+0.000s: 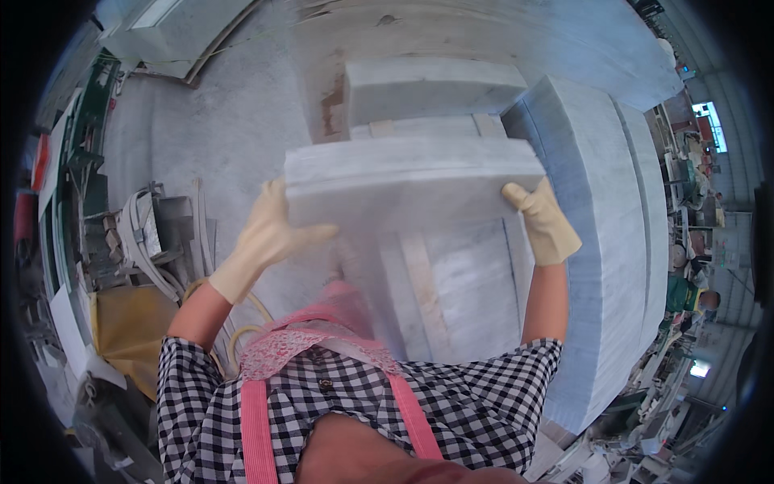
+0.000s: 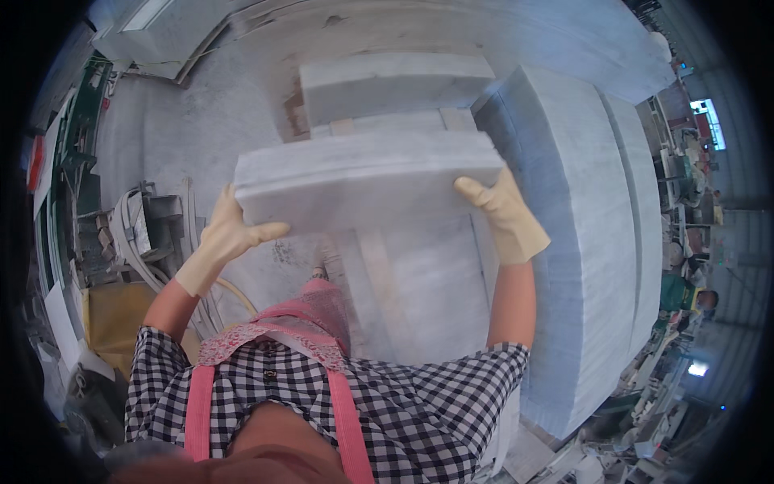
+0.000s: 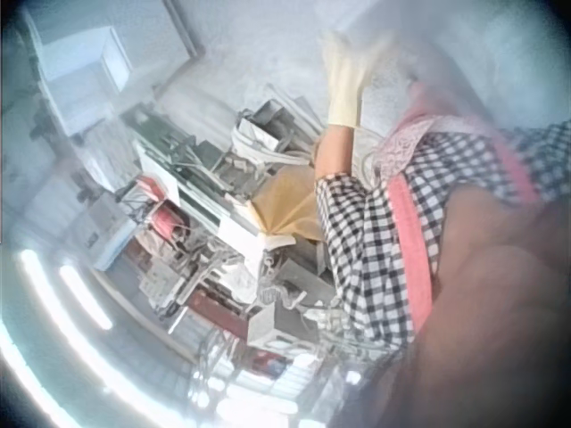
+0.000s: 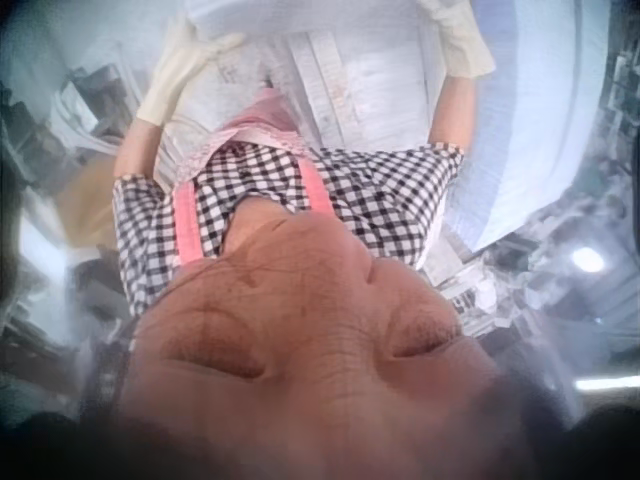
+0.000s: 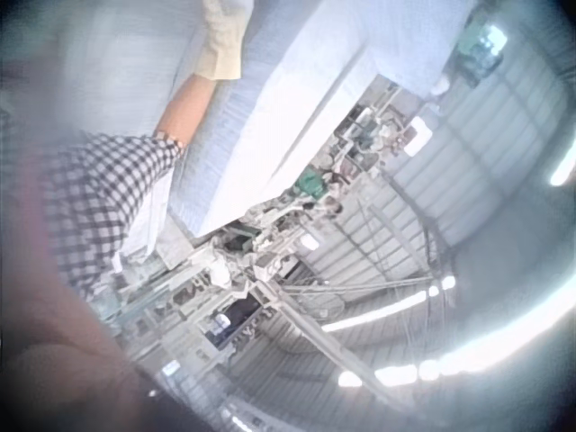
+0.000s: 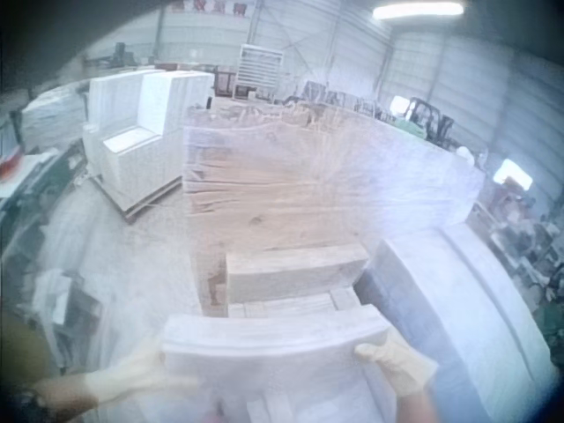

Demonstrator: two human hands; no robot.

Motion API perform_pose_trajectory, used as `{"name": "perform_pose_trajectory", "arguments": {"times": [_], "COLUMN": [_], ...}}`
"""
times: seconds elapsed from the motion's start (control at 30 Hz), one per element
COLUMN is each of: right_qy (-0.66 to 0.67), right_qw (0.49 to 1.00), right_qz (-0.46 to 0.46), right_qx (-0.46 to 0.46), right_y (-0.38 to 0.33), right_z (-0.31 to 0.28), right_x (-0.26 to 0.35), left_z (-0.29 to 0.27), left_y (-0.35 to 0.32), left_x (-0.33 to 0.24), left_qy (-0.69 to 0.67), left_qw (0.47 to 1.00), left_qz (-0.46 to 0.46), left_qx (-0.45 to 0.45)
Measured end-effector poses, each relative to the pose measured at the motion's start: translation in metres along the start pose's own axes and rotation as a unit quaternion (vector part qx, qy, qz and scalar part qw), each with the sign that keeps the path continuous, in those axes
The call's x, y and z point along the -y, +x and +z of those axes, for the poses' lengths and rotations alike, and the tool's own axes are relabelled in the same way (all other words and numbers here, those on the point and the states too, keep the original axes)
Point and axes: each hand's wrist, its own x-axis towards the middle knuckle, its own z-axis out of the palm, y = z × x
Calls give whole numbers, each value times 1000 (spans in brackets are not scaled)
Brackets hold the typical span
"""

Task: The person repeatedly picks up rectangular white tiles, rubs their surfaces on a moving belt machine, and stacks the finished tiles. The person handles each tile one at a time, turning them over to treat both sides before stacking them.

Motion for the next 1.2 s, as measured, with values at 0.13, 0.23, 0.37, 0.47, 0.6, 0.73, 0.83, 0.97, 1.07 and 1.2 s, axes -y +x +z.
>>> {"name": "perform_pose_trajectory", "arguments": {"times": [0.13, 0.23, 0.37, 0.47, 0.6, 0.73, 0.83, 0.97, 1.07, 1.2], "right_qy": [-24, 23, -21, -55, -79, -23, 154, 222, 185, 169], "right_qw": [999, 998, 996, 994, 984, 984, 984, 970, 981, 984], "right_qz": [1, -63, -71, -69, -153, -177, -70, 0, 18, 17], "right_qx": [31, 14, 46, 65, 48, -25, -47, -99, -61, -45], "right_y": [46, 53, 42, 10, -100, -193, -219, -207, -203, -189], "right_z": [-43, -42, -46, -65, -83, -66, -46, -46, -54, -56], "right_x": [2, 1, -12, -29, -45, -36, -37, -55, -69, -75], "left_z": [35, 49, 62, 74, 98, 109, 112, 113, 116, 124], "left_y": [26, 26, 0, -45, -162, -227, -243, -253, -257, -244], "left_x": [-34, -43, -43, -48, -87, -102, -93, -82, -85, -84], "left_qy": [-9, 25, 43, 125, 59, 18, -7, -62, -92, -8], "left_qw": [1000, 995, 965, 977, 984, 998, 1000, 984, 967, 992], "left_qz": [4, 71, 183, 92, -6, 5, 5, -169, -232, -124], "left_qx": [23, -65, -180, -146, -167, -52, -6, 14, 48, -34]}}
